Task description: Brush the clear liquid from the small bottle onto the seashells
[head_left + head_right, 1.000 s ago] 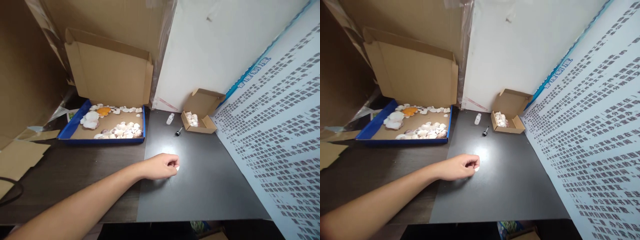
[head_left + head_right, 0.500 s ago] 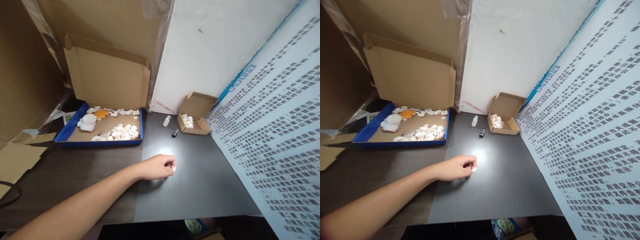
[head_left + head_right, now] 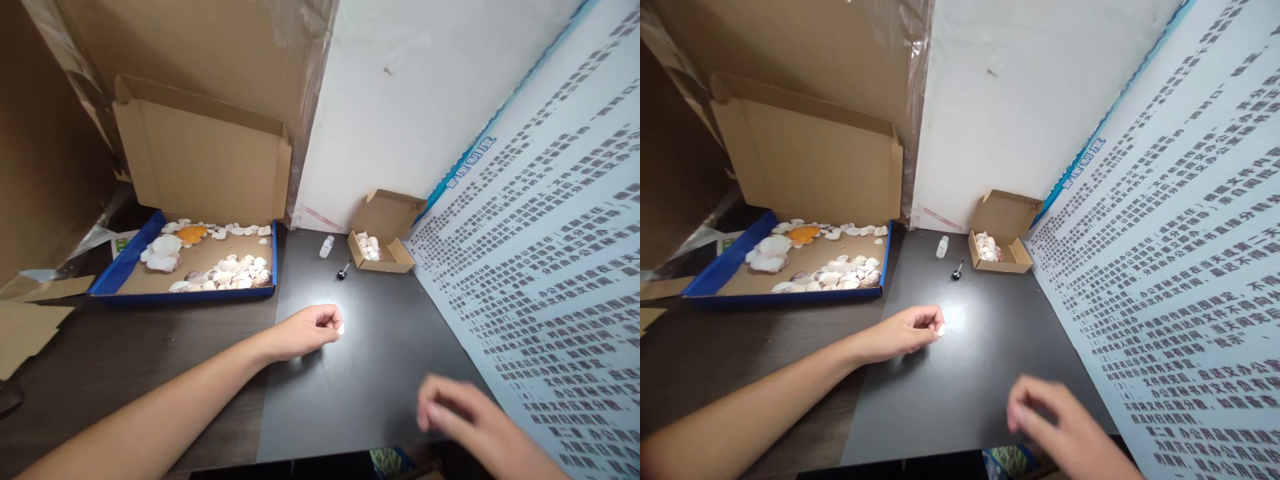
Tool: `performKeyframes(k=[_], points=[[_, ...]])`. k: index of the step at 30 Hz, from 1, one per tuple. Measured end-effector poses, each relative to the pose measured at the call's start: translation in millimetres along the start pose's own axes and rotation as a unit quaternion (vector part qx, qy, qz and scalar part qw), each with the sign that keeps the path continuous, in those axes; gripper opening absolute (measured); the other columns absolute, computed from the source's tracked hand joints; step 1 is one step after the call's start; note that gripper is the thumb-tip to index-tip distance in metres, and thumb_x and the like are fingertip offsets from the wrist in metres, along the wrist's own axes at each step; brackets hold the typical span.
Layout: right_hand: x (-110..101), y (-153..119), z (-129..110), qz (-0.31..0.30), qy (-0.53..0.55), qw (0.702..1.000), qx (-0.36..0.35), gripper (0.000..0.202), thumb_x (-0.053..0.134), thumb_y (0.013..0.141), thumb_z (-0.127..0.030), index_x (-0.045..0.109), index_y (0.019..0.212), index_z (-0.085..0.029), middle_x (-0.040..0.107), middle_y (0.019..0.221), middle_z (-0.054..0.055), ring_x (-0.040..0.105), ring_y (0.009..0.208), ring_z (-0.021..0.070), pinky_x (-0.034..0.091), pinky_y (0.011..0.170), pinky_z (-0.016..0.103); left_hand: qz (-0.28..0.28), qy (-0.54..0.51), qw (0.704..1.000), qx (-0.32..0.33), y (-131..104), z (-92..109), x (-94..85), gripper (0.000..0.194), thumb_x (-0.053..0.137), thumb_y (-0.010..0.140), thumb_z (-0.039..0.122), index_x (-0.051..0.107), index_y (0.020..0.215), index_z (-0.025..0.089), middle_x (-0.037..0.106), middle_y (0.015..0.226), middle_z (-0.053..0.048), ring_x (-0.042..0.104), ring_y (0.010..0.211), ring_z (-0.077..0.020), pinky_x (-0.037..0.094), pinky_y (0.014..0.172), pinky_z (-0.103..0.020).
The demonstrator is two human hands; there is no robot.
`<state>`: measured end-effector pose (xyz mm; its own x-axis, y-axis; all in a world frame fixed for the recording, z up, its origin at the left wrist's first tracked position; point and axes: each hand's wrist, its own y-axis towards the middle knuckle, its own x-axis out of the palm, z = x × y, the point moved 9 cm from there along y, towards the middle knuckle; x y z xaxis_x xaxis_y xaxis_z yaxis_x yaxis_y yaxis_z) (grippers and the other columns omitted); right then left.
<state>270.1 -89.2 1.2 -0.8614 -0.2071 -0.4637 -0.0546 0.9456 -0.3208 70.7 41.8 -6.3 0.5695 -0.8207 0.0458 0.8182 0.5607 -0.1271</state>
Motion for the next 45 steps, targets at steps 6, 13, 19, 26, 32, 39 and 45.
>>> performKeyframes(k=[6,13,19,26,32,39,45], points=[[-16.9,156.0,-88.3,0.169,-0.194,0.954,-0.154,0.020,0.061,0.087,-0.035,0.064,0.092,-0.016,0.065,0.075,0.003,0.057,0.064,0.0161,0.041,0.062,0.028,0.080,-0.171,0.982,0.009,5.0,-5.8,-18.7,0.025,0.068,0.076,0.032,0.047,0.080,0.020,0.038,0.060,0.010,0.030,0.046,-0.0044,0.024,0.047,-0.021],[-3.2,198.4,-81.8,0.233,-0.218,0.924,-0.209,0.020,0.067,0.081,-0.036,0.066,0.093,-0.019,0.060,0.082,0.002,0.055,0.072,0.0169,0.041,0.066,0.028,0.094,-0.212,0.973,-0.007,5.5,-10.5,-21.5,0.025,0.070,0.077,0.030,0.049,0.081,0.018,0.042,0.066,0.008,0.029,0.047,-0.0031,0.024,0.047,-0.021],[-3.1,180.4,-96.7,0.195,-0.179,0.928,-0.262,0.017,0.061,0.086,-0.029,0.064,0.099,-0.018,0.066,0.083,0.003,0.060,0.066,0.0149,0.048,0.064,0.027,0.102,-0.259,0.960,-0.027,3.3,-10.4,-26.1,0.028,0.073,0.077,0.030,0.048,0.081,0.019,0.035,0.059,0.009,0.027,0.048,-0.0042,0.022,0.048,-0.021],[9.2,154.0,-118.0,0.165,-0.159,0.913,-0.337,0.025,0.054,0.089,-0.019,0.063,0.112,-0.019,0.063,0.094,0.006,0.062,0.077,0.0168,0.051,0.068,0.028,0.134,-0.316,0.939,-0.034,1.8,-10.1,-34.9,0.024,0.071,0.079,0.026,0.048,0.082,0.018,0.034,0.058,0.009,0.026,0.049,-0.0046,0.020,0.047,-0.021],[21.0,138.2,-130.4,0.144,-0.157,0.895,-0.391,0.029,0.050,0.089,-0.014,0.061,0.116,-0.017,0.062,0.092,0.006,0.060,0.074,0.0157,0.051,0.068,0.028,0.182,-0.361,0.915,-0.015,0.0,-14.6,-43.6,0.016,0.064,0.083,0.021,0.048,0.083,0.019,0.033,0.059,0.008,0.027,0.049,-0.0050,0.020,0.047,-0.020],[26.1,125.2,-137.5,0.145,-0.166,0.874,-0.434,0.034,0.046,0.089,-0.015,0.063,0.119,-0.014,0.059,0.086,0.006,0.057,0.071,0.0160,0.048,0.063,0.029,0.215,-0.384,0.898,-0.006,-2.1,-13.5,-46.6,0.013,0.062,0.083,0.018,0.049,0.084,0.019,0.030,0.060,0.008,0.023,0.049,-0.0052,0.023,0.046,-0.020],[23.2,125.4,-138.2,0.183,-0.194,0.870,-0.414,0.031,0.046,0.087,-0.015,0.068,0.108,-0.011,0.054,0.075,0.003,0.052,0.061,0.0143,0.044,0.056,0.028,0.213,-0.326,0.921,0.002,-0.2,-12.2,-49.3,0.016,0.065,0.084,0.022,0.049,0.085,0.020,0.030,0.057,0.010,0.022,0.048,-0.0050,0.024,0.045,-0.018]])
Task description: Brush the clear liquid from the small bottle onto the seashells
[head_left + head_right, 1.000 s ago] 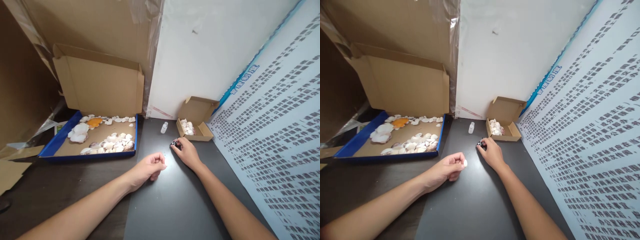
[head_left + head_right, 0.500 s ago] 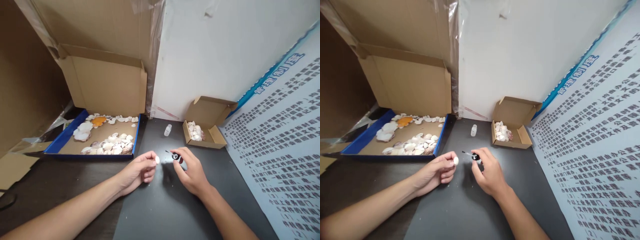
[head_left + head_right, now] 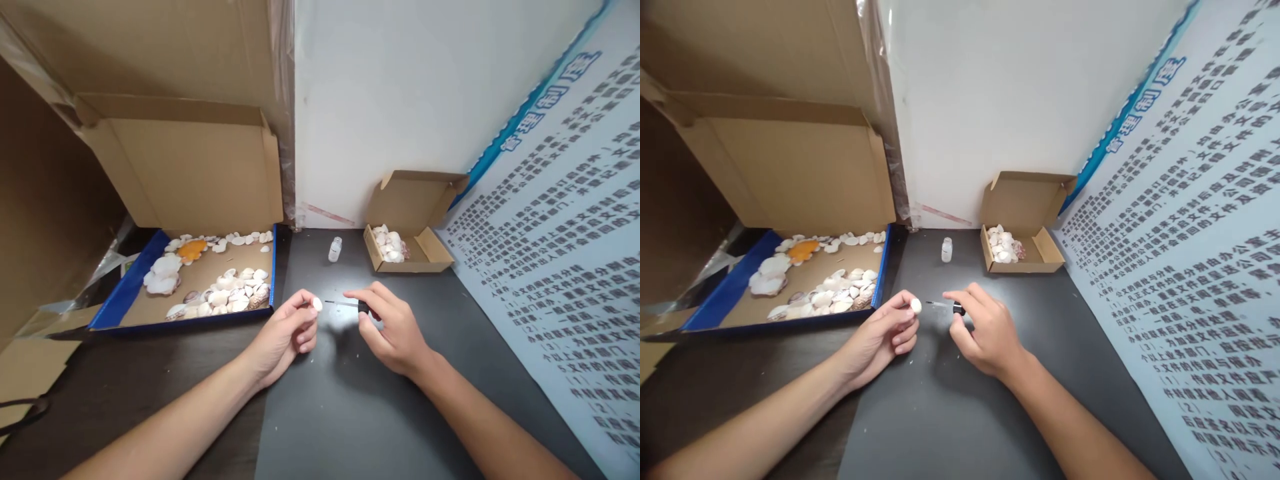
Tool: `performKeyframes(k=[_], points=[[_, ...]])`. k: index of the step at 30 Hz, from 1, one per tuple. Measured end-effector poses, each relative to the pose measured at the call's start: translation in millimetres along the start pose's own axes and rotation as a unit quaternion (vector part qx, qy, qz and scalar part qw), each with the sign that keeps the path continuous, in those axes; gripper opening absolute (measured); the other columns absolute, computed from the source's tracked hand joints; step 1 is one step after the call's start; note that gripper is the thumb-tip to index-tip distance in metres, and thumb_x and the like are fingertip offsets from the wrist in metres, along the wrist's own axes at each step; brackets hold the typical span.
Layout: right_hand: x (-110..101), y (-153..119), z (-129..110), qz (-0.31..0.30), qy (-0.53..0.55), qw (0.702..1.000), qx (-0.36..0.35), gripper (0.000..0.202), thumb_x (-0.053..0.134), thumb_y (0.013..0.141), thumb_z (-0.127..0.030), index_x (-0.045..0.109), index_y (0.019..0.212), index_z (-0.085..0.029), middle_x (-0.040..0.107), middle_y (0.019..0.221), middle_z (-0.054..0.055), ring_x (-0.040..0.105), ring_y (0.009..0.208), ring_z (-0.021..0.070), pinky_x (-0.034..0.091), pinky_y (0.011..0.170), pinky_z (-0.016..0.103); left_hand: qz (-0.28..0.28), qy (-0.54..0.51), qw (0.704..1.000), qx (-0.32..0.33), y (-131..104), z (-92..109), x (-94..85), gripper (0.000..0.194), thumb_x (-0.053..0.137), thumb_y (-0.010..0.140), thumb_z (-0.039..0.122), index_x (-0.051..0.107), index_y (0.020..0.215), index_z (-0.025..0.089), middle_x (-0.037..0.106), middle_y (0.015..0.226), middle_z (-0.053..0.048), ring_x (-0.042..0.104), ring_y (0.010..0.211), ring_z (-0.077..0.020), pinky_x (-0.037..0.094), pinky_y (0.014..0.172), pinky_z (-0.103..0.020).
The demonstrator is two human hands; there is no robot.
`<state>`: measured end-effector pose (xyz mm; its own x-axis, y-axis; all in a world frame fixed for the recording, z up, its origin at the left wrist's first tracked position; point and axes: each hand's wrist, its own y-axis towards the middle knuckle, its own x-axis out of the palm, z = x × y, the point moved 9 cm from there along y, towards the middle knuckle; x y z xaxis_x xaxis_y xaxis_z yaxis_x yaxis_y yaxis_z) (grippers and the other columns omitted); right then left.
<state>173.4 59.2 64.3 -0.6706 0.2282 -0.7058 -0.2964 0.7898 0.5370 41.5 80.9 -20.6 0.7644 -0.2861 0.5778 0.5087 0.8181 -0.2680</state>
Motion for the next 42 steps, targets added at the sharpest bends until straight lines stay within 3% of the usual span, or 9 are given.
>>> performKeyframes(k=[7,17,27,33,42], points=[[-2.9,-0.8,-4.7,0.003,0.035,0.999,-0.024,0.031,0.047,0.086,-0.015,0.067,0.110,-0.012,0.050,0.073,0.001,0.050,0.059,0.0134,0.042,0.055,0.026,-0.007,0.128,0.990,0.054,6.0,1.0,-2.2,0.026,0.066,0.086,0.039,0.048,0.086,0.020,0.036,0.062,0.011,0.025,0.043,-0.0013,0.024,0.042,-0.017],[0.5,-0.3,3.0,-0.001,0.065,0.998,-0.007,0.030,0.048,0.084,-0.015,0.063,0.110,-0.016,0.054,0.071,0.000,0.050,0.056,0.0130,0.043,0.054,0.026,-0.011,0.193,0.980,0.054,5.5,2.0,-0.6,0.033,0.064,0.085,0.048,0.045,0.086,0.020,0.040,0.066,0.011,0.030,0.041,-0.0004,0.024,0.040,-0.017],[-6.7,-2.7,9.7,0.031,0.051,0.997,0.044,0.015,0.053,0.078,-0.016,0.052,0.091,-0.023,0.053,0.062,-0.005,0.051,0.047,0.0110,0.045,0.049,0.023,-0.017,0.243,0.968,0.060,2.2,5.2,4.0,0.023,0.058,0.090,0.040,0.047,0.087,0.020,0.038,0.064,0.009,0.033,0.046,-0.0038,0.029,0.045,-0.019],[-5.9,-1.4,1.0,0.018,0.061,0.998,0.009,0.013,0.052,0.079,-0.017,0.053,0.090,-0.023,0.056,0.062,-0.004,0.055,0.049,0.0123,0.046,0.050,0.024,-0.018,0.242,0.969,0.040,-0.2,3.8,5.7,0.025,0.058,0.089,0.041,0.045,0.083,0.020,0.039,0.065,0.009,0.035,0.046,-0.0044,0.031,0.046,-0.020],[-7.7,-0.2,-0.5,0.028,0.069,0.997,0.014,0.013,0.054,0.078,-0.016,0.054,0.089,-0.023,0.057,0.063,-0.005,0.053,0.048,0.0109,0.046,0.050,0.023,-0.010,0.229,0.973,0.009,-0.1,3.4,1.7,0.019,0.056,0.086,0.036,0.046,0.085,0.021,0.039,0.051,0.011,0.043,0.044,-0.0077,0.036,0.050,-0.021]])
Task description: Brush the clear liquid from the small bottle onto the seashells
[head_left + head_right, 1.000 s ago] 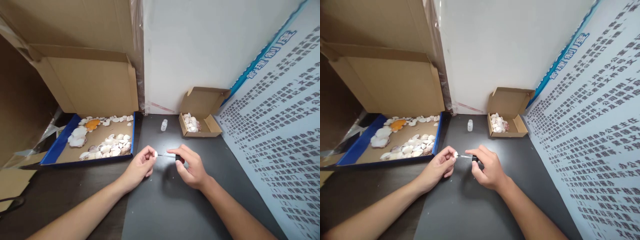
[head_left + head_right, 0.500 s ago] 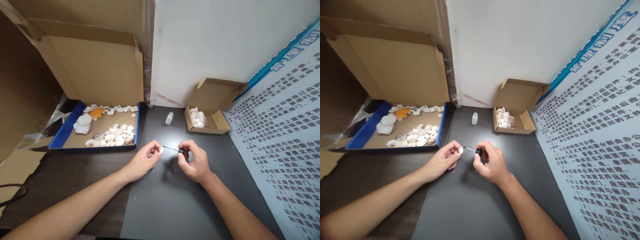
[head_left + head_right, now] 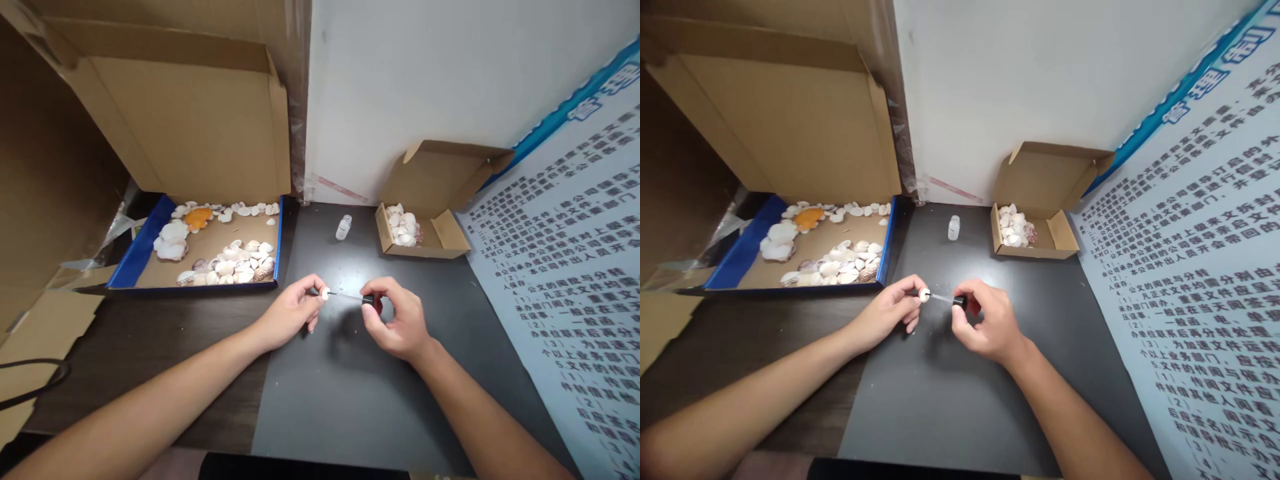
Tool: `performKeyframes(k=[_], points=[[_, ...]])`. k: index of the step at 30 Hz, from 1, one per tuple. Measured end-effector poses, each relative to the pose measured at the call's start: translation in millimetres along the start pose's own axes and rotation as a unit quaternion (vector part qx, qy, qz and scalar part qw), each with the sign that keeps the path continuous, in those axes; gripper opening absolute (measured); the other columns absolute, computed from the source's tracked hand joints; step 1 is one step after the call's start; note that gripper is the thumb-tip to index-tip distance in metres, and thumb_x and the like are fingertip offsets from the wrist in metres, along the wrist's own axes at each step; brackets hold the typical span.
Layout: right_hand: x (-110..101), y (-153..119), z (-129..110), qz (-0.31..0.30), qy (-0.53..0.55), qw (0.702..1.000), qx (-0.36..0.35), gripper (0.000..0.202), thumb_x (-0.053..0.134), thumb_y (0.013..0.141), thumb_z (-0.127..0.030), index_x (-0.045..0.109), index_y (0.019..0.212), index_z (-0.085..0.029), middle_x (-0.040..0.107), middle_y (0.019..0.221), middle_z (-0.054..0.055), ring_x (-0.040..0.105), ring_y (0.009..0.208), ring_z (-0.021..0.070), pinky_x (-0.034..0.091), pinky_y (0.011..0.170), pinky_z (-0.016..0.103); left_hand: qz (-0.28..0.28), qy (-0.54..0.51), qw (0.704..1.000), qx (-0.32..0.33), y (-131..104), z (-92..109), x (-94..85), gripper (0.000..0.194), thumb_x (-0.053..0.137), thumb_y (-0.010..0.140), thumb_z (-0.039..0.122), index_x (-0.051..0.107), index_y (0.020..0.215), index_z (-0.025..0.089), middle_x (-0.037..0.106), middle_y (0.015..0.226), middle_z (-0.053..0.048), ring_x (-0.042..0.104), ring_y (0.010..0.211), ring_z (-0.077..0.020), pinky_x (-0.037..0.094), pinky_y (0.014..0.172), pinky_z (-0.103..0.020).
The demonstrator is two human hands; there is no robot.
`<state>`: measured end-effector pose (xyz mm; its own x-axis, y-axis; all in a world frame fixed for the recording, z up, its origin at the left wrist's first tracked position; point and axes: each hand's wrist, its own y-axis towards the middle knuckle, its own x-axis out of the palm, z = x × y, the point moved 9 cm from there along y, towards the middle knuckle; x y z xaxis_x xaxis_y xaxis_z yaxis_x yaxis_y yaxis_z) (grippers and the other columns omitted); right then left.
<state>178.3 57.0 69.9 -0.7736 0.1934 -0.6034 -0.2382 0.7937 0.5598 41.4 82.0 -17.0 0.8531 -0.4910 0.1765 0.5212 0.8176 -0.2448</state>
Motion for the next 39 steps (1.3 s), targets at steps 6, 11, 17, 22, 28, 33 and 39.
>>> performKeyframes(k=[6,11,17,22,28,33,39], points=[[-0.6,-0.5,1.1,0.008,-0.008,1.000,0.019,0.012,0.054,0.078,-0.017,0.054,0.088,-0.023,0.058,0.063,-0.004,0.053,0.048,0.0114,0.046,0.050,0.024,-0.007,-0.017,1.000,-0.020,0.8,-4.2,0.1,0.012,0.054,0.085,0.030,0.046,0.083,0.021,0.040,0.048,0.011,0.042,0.042,-0.0084,0.037,0.050,-0.022],[-0.1,-0.1,-2.2,-0.001,0.008,1.000,0.005,0.012,0.053,0.077,-0.017,0.055,0.087,-0.023,0.057,0.063,-0.004,0.051,0.047,0.0107,0.044,0.050,0.023,-0.011,-0.028,0.999,-0.017,1.0,-7.5,-1.5,0.007,0.052,0.086,0.027,0.048,0.084,0.021,0.041,0.050,0.010,0.041,0.044,-0.0084,0.037,0.050,-0.021],[0.1,-0.9,7.1,0.006,0.038,0.999,0.039,0.010,0.054,0.076,-0.019,0.055,0.086,-0.023,0.053,0.061,-0.005,0.049,0.048,0.0107,0.043,0.051,0.023,-0.005,-0.047,0.999,-0.023,1.8,-8.5,-2.9,0.007,0.055,0.083,0.025,0.051,0.083,0.021,0.042,0.050,0.009,0.042,0.044,-0.0085,0.039,0.050,-0.021],[3.1,-2.7,17.1,0.003,0.043,0.996,0.077,0.009,0.056,0.074,-0.018,0.054,0.082,-0.022,0.046,0.058,-0.007,0.045,0.047,0.0103,0.040,0.050,0.023,0.003,-0.071,0.997,-0.022,2.5,-4.5,-1.9,0.010,0.058,0.082,0.027,0.051,0.082,0.020,0.041,0.047,0.009,0.042,0.042,-0.0084,0.039,0.047,-0.020],[5.9,-3.7,18.9,-0.008,0.068,0.994,0.087,0.009,0.057,0.076,-0.020,0.055,0.084,-0.023,0.048,0.059,-0.007,0.047,0.048,0.0102,0.042,0.052,0.023,0.009,-0.089,0.996,-0.025,2.1,-1.2,-1.6,0.011,0.061,0.080,0.026,0.052,0.082,0.020,0.041,0.047,0.009,0.038,0.041,-0.0077,0.039,0.045,-0.019],[4.1,-3.3,32.2,0.006,0.064,0.989,0.135,0.011,0.057,0.078,-0.020,0.050,0.085,-0.023,0.045,0.059,-0.008,0.046,0.048,0.0098,0.040,0.051,0.022,0.011,-0.110,0.994,-0.021,0.5,-1.6,-2.0,0.009,0.062,0.081,0.025,0.054,0.081,0.019,0.042,0.050,0.008,0.037,0.044,-0.0086,0.040,0.047,-0.021],[44.4,-18.3,55.9,-0.049,0.285,0.920,0.266,0.021,0.055,0.092,-0.036,0.037,0.095,-0.024,0.065,0.082,0.000,0.069,0.075,0.0171,0.048,0.061,0.025,-0.021,-0.145,0.986,0.076,-8.2,22.7,3.6,0.009,0.068,0.078,0.024,0.064,0.080,0.016,0.060,0.086,-0.004,0.057,0.089,-0.0178,0.044,0.088,-0.030]])
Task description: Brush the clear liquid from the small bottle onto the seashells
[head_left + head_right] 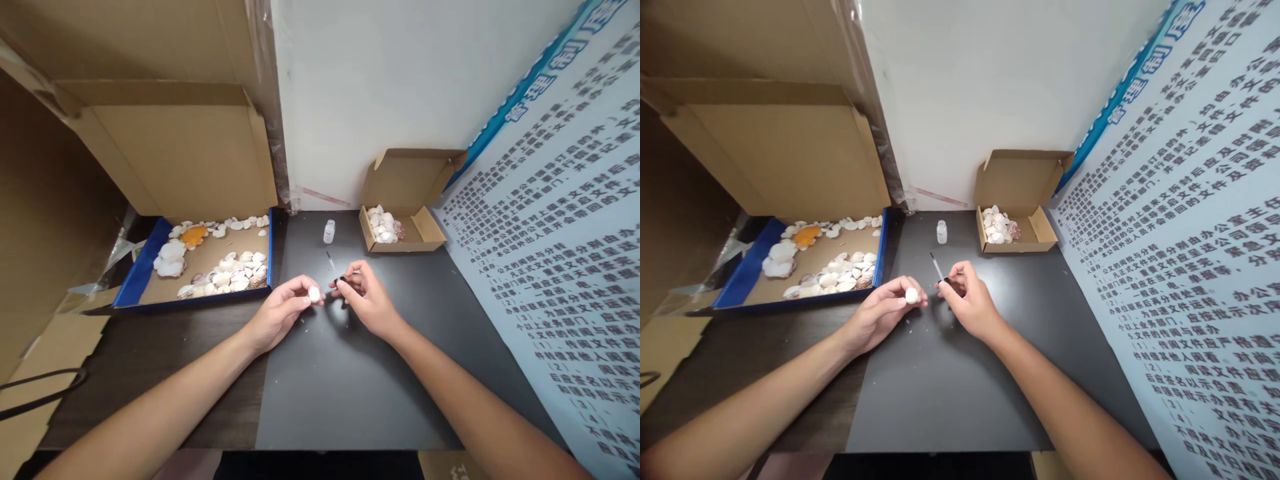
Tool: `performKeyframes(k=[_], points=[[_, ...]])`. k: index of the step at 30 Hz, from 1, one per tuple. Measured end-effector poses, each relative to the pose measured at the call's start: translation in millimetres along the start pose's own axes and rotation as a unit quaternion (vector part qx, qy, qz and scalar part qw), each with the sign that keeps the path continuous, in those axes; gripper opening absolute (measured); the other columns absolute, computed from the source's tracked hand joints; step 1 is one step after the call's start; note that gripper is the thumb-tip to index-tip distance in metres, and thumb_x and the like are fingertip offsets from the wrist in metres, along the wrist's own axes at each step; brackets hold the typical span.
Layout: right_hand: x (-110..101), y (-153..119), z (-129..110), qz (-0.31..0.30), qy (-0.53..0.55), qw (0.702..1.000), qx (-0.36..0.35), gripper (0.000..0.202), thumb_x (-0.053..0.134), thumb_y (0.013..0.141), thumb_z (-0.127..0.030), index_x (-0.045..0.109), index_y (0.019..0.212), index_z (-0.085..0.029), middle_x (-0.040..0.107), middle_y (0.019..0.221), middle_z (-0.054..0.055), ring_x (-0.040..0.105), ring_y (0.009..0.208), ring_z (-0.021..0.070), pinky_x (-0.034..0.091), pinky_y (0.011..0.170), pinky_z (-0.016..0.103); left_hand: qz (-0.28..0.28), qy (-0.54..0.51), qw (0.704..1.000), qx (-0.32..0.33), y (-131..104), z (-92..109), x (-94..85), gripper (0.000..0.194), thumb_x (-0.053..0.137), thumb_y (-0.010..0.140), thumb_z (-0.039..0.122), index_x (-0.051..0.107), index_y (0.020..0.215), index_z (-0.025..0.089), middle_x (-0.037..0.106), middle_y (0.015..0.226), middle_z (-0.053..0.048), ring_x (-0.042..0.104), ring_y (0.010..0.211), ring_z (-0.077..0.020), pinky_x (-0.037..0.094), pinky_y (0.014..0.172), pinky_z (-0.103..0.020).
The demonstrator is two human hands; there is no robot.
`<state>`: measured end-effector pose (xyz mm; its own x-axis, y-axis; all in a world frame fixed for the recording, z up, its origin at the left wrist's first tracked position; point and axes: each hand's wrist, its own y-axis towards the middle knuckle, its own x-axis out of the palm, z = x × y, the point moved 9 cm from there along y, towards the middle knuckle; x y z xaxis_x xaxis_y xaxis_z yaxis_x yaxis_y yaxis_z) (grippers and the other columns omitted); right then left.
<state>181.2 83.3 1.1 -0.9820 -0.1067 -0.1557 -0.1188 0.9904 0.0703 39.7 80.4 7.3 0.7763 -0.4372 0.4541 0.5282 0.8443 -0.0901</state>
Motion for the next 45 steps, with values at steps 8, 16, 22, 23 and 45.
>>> performKeyframes(k=[8,16,22,23,45], points=[[32.7,-12.0,-4.3,-0.028,0.031,0.999,-0.021,0.015,0.048,0.098,-0.034,0.038,0.101,-0.024,0.061,0.077,-0.002,0.057,0.069,0.0140,0.049,0.066,0.029,-0.062,-0.041,0.996,0.050,-8.6,15.2,13.3,0.006,0.066,0.075,0.022,0.068,0.076,0.016,0.051,0.085,-0.005,0.050,0.098,-0.0217,0.038,0.095,-0.033],[44.5,-12.2,-5.4,-0.018,0.073,0.997,-0.024,0.022,0.046,0.099,-0.035,0.039,0.117,-0.025,0.061,0.088,0.000,0.060,0.075,0.0142,0.051,0.067,0.027,-0.058,-0.027,0.995,0.082,-9.9,19.3,13.9,0.010,0.067,0.078,0.027,0.066,0.078,0.017,0.055,0.083,-0.004,0.053,0.084,-0.0195,0.039,0.083,-0.031],[38.0,-7.7,-3.3,-0.001,0.159,0.987,-0.003,0.033,0.062,0.090,-0.036,0.048,0.119,-0.028,0.067,0.102,0.003,0.063,0.085,0.0155,0.051,0.076,0.029,-0.057,-0.012,0.995,0.087,-9.3,18.9,12.0,0.011,0.066,0.079,0.027,0.065,0.077,0.016,0.059,0.084,-0.006,0.053,0.086,-0.0205,0.036,0.084,-0.032],[36.3,-6.5,-3.2,0.001,0.168,0.986,-0.002,0.034,0.065,0.088,-0.037,0.050,0.118,-0.027,0.068,0.100,0.002,0.063,0.086,0.0159,0.050,0.078,0.030,-0.057,-0.010,0.994,0.087,-9.1,18.7,11.9,0.011,0.066,0.079,0.027,0.065,0.077,0.016,0.060,0.084,-0.006,0.053,0.086,-0.0205,0.036,0.084,-0.031],[40.1,-4.8,5.2,-0.092,0.158,0.982,0.049,0.027,0.069,0.087,-0.037,0.066,0.109,-0.021,0.068,0.092,0.002,0.061,0.079,0.0133,0.048,0.072,0.027,-0.040,-0.075,0.992,0.093,-6.2,16.8,9.6,0.007,0.060,0.084,0.018,0.066,0.084,0.016,0.059,0.088,-0.006,0.057,0.094,-0.0201,0.046,0.092,-0.035]])
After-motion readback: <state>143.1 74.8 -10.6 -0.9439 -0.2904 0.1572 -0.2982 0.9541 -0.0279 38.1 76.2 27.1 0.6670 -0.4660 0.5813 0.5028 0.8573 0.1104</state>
